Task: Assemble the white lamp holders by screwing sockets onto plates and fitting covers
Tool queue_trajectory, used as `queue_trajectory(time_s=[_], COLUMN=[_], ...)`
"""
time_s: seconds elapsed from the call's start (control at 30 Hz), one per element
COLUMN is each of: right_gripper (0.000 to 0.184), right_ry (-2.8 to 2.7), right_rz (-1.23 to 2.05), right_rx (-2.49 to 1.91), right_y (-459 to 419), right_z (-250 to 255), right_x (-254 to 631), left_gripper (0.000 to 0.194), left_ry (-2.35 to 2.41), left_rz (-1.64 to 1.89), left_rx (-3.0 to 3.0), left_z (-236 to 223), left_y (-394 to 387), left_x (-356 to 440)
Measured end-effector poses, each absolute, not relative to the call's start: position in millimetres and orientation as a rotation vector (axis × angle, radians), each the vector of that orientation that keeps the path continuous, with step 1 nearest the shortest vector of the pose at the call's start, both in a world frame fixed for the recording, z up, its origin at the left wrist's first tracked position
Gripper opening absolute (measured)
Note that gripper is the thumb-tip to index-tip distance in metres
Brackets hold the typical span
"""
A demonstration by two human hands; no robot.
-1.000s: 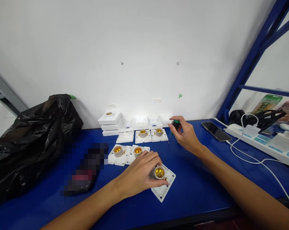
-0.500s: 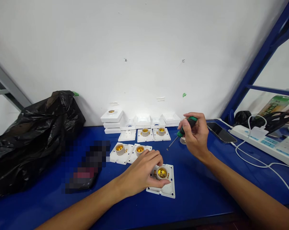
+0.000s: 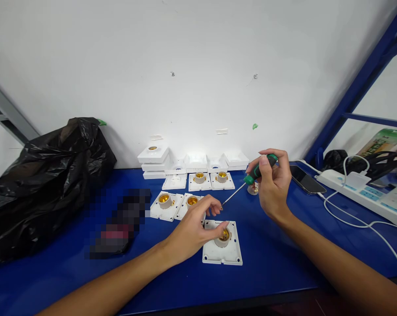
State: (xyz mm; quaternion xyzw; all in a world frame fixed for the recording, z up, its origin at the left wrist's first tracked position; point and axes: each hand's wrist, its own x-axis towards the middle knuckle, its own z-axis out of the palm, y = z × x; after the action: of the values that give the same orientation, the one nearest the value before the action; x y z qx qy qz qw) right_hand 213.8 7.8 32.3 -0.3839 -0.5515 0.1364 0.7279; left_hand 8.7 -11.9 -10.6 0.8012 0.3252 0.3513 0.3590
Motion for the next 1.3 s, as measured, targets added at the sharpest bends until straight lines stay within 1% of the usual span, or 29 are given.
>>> queue_trajectory(time_s=[0.1,0.17,0.5,0.73,1.0,1.3], right_gripper=[0.016,0.017,0.015,0.013,0.018,0.016], right_ry=[-1.222,-1.227,-1.236,-1.254,-1.243,-1.270], right_rz=[0.289,0.285,0.292,0.272,0.413,0.382], right_rx=[-0.849,-0.850,-0.834,-0.840,-0.816,-0.801], right_y=[8.4,8.1,6.6,7.0,5.2,3.4], right_z=[32.6,32.6,32.1,31.0,29.0,28.9], right_x=[213.9,213.7,212.7,213.1,212.3,212.0], left_gripper=[0.010,0.008,0.009,0.010,0.010,0.012], left_ry=[0.839,0.835,0.814,0.871,0.861,0.871], left_rz=[0.967,0.998,1.112,1.089,1.085,1.093], left_rx=[2.008,1.964,1.908,1.972,1.960,1.970], left_z=[-6.3,-5.5,-5.3,-7.7,-8.7,-7.7], left_y=[-13.7,-13.6,-12.8,-10.3,-9.7,-9.6], left_x=[10.8,11.4,12.7,11.5,12.0,11.6])
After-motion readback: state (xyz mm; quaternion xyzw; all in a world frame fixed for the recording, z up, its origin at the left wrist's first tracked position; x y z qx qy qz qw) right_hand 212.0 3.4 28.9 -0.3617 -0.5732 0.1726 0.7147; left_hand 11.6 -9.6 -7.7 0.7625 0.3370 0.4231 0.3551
